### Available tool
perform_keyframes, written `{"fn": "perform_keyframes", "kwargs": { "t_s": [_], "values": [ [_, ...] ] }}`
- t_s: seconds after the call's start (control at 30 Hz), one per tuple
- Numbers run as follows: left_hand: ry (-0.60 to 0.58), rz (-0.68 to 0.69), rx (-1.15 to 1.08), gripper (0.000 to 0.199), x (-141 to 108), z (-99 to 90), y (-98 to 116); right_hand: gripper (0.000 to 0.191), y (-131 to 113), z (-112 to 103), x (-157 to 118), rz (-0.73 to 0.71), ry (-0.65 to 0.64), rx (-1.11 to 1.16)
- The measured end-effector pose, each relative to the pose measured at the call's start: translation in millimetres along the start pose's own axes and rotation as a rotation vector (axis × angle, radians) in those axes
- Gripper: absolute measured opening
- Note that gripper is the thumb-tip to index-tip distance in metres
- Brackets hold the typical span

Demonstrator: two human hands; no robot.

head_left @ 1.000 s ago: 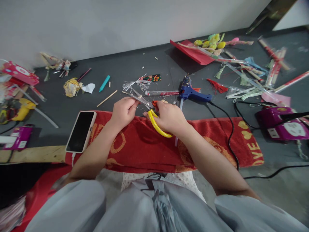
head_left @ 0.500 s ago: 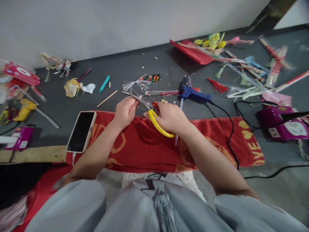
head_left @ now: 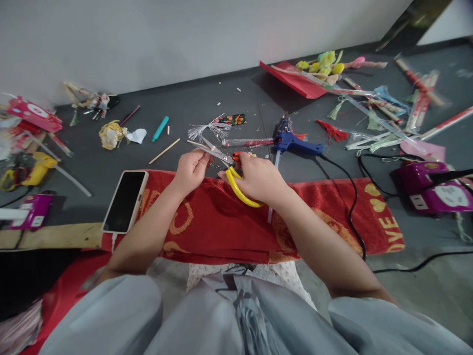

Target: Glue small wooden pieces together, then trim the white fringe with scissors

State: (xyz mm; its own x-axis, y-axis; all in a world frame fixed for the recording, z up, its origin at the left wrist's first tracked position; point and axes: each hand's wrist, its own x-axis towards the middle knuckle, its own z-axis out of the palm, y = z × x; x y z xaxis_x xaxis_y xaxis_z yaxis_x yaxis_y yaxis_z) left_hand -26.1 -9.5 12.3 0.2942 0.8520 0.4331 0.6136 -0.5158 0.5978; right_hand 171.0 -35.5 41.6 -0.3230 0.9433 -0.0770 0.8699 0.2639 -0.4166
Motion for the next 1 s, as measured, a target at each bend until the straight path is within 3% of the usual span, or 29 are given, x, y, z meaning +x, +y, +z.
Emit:
{"fn": "perform_keyframes", "kwargs": {
  "t_s": [0.1,0.3,0.47,0.77,1.0],
  "values": [
    [-0.067,-0.046,-0.148,0.051,1.5,-2.5,2.7,0.069,0.7,1.5,-0.7,-0.043,0.020,0.004],
    [-0.131,0.035,-0.172,0.048,4.4,-9.0,8.7,0.070,2.6,4.6,-0.8,-0.097,0.057,0.011],
    [-0.148,-0.008,-0.281,0.049,5.0,-10.4,9.2,0.065,1.6,6.2,0.9,-0.100,0.053,0.023],
    [-0.142,-0.120,-0.310,0.053,4.0,-7.1,5.1,0.065,-1.5,4.2,1.4,0.010,-0.001,0.013],
    [-0.136,-0.094,-0.228,0.053,3.0,-5.8,1.3,0.067,-4.5,1.5,0.3,0.049,-0.018,0.007]
  ]
}}
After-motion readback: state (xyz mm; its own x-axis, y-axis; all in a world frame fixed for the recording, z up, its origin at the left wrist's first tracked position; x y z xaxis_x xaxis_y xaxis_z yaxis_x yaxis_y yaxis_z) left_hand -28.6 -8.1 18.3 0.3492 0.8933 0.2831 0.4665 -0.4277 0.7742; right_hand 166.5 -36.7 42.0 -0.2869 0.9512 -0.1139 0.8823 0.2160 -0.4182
